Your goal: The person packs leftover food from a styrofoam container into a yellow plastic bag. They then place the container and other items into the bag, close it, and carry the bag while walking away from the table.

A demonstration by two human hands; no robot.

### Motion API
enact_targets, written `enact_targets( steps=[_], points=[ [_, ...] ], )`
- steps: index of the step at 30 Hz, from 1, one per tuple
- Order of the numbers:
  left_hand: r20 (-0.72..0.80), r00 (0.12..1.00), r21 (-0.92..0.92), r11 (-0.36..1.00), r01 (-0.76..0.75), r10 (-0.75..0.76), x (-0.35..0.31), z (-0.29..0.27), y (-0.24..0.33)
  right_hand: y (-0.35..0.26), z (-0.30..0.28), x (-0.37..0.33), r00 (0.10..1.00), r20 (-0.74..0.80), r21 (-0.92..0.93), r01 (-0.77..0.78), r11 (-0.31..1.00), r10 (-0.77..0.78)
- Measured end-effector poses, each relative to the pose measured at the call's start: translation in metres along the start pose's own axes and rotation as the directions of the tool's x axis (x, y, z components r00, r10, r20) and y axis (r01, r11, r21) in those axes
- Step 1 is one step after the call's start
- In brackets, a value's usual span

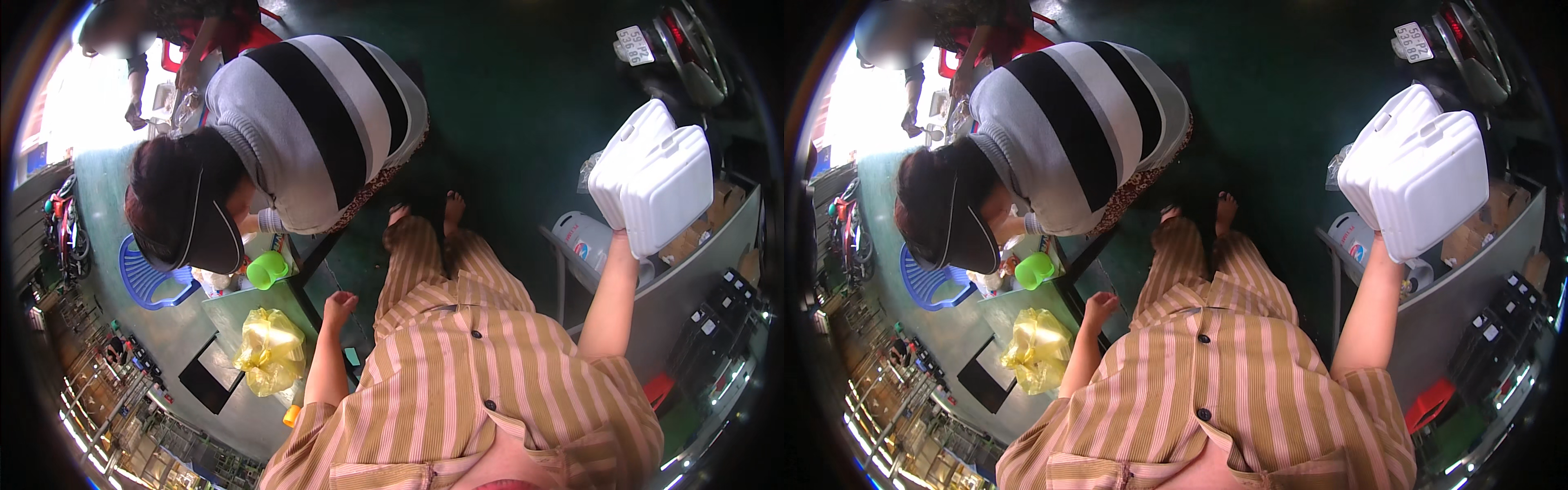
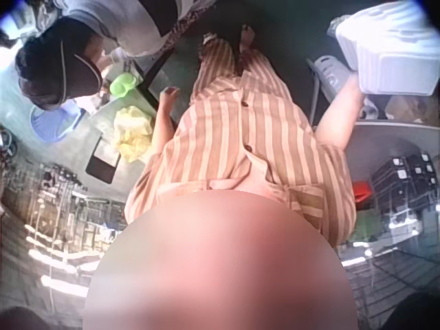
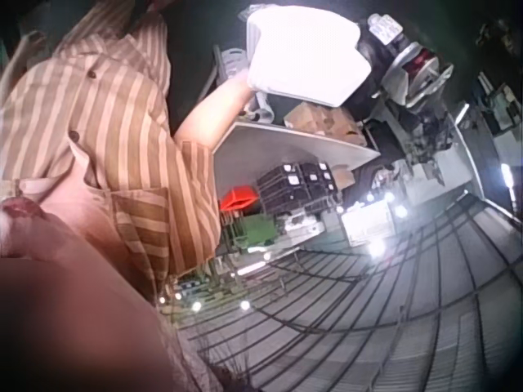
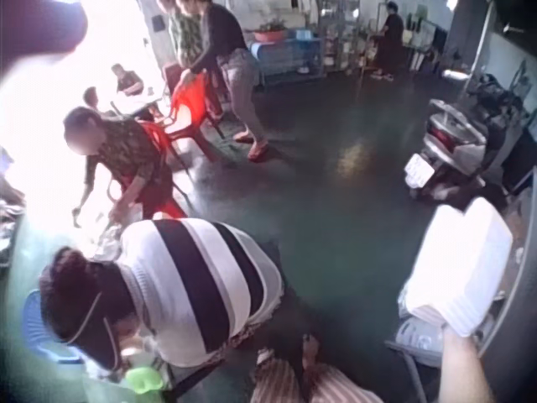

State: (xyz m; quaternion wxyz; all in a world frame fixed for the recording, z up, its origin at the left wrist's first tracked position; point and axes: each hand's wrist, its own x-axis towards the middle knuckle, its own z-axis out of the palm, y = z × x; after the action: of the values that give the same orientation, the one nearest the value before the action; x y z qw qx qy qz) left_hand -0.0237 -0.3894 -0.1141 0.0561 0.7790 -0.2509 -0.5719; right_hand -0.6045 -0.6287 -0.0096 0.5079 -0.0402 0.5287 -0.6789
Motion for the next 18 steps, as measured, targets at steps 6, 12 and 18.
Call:
enact_targets(
  steps=[6,12,18],
  points=[
    [0.043,0.973,-0.097,0.969,0.228,-0.225,-0.001,-0.003,0.014,-0.003,-0.002,0.027,0.999,-0.049,-0.002,-0.005,1.000,0.005],
    [0.131,0.971,-0.062,0.975,0.212,-0.202,0.048,0.017,0.016,0.001,0.001,0.060,0.997,-0.067,-0.042,-0.038,0.998,0.035],
    [0.127,0.967,-0.236,0.940,0.247,-0.222,0.064,0.075,0.018,-0.008,0.004,0.116,0.995,-0.035,-0.103,-0.092,0.990,0.089]
  ],
)
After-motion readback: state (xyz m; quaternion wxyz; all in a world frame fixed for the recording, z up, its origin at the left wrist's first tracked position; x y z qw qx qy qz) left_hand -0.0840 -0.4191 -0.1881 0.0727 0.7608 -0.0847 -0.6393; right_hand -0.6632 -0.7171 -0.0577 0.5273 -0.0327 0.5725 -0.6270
